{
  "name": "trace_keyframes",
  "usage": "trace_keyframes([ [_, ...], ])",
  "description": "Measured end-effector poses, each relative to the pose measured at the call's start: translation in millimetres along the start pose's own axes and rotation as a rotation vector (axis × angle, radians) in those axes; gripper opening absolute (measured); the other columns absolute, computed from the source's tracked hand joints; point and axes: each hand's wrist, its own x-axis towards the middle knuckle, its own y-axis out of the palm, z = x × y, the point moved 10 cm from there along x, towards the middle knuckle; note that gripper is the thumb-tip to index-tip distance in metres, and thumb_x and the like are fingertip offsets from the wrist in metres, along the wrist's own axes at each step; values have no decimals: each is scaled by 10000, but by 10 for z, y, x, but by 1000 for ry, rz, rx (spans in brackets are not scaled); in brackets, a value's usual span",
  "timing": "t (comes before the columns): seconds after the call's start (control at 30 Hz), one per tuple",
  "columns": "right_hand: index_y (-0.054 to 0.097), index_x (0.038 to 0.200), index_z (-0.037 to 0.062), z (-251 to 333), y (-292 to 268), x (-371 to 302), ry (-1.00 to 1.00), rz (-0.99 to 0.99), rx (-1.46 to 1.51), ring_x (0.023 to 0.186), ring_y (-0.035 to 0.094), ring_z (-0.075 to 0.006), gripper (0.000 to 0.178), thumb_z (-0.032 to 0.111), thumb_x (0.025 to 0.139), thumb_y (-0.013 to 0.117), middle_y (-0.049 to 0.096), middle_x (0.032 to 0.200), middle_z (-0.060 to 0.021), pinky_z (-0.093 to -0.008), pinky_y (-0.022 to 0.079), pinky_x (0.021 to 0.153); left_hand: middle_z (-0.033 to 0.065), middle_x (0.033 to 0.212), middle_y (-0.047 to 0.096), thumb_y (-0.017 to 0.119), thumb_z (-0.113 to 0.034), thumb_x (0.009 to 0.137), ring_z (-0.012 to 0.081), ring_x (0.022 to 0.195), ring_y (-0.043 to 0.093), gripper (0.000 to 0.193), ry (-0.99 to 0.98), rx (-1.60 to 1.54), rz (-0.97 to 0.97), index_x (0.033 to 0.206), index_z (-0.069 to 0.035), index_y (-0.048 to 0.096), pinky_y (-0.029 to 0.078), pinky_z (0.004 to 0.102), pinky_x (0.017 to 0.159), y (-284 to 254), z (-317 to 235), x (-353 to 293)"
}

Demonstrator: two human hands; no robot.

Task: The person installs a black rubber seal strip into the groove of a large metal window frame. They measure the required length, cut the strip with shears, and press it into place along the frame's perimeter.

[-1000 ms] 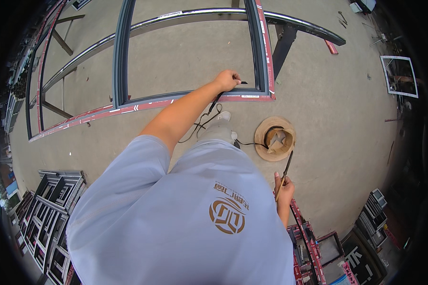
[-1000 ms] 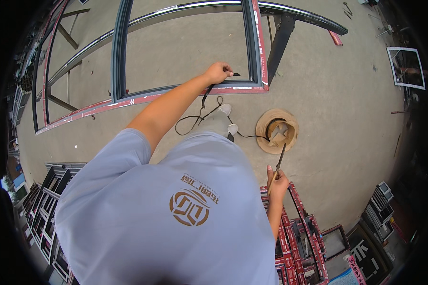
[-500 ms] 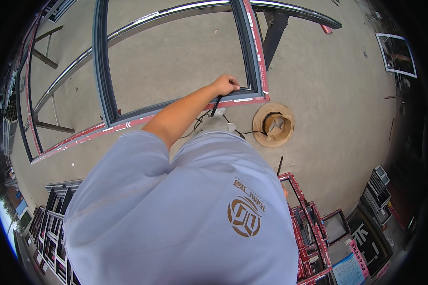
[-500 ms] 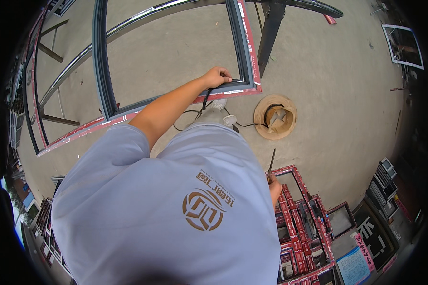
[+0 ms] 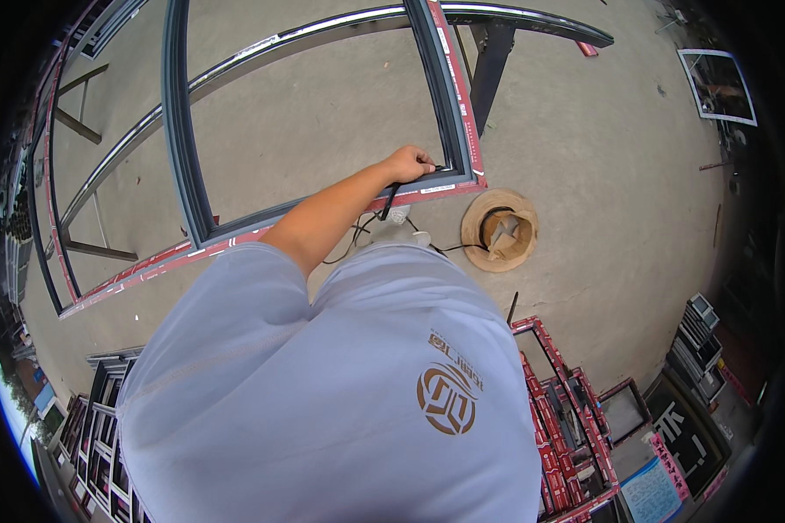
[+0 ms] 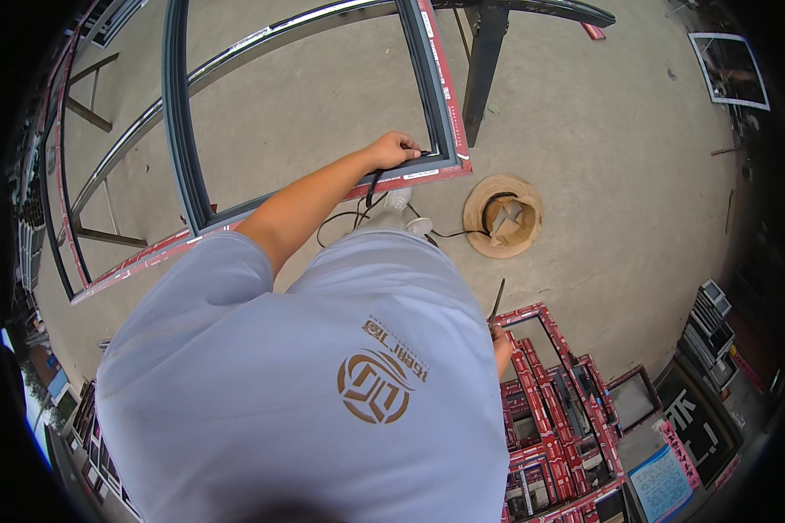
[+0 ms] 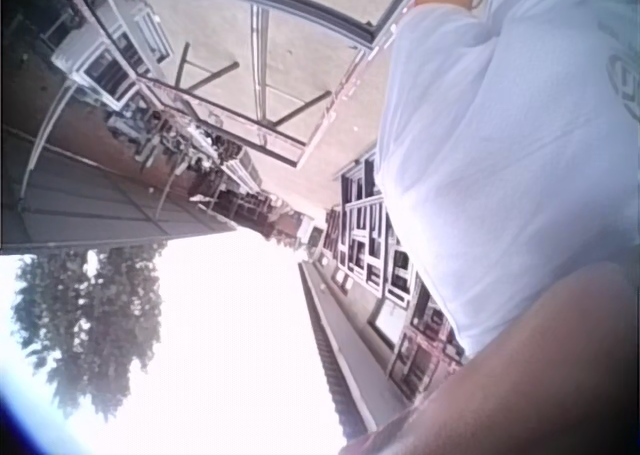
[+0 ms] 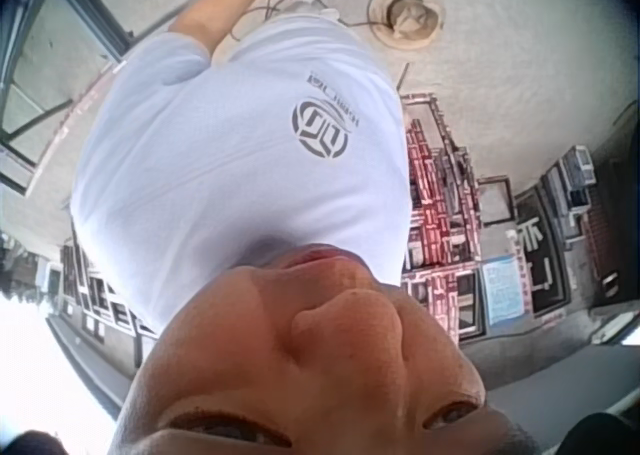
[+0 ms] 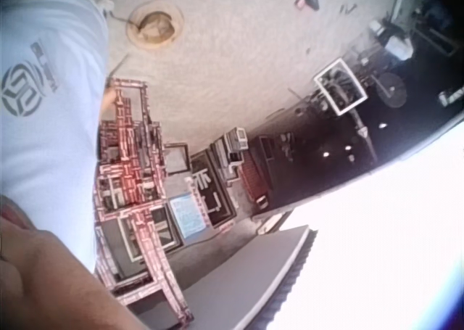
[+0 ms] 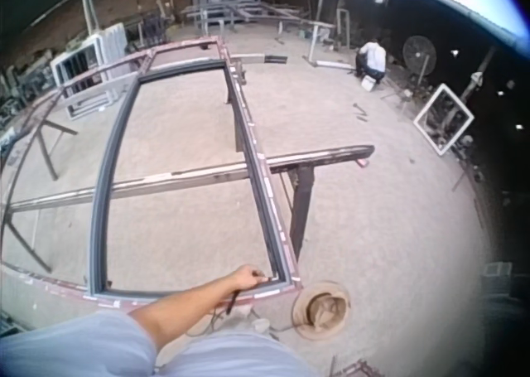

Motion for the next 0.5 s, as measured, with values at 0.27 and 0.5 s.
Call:
trace_keyframes([
  [0.27,560,766,-38,-7,-29,-156,1,3,17,587,398,-146,318,229,831,720,454,575,-132,-352,386,530,168,894,741,800,-374,790,292,865,708,341,-27,241,-69,887,-48,766,544,401,781,8,-85,77],
  [0.5,558,764,-38,24,3,-167,-4,12,22,588,395,-146,317,228,830,718,450,575,-134,-353,384,529,175,917,743,809,-395,772,286,872,711,364,-100,240,-43,901,-56,775,545,392,798,1,-52,102],
])
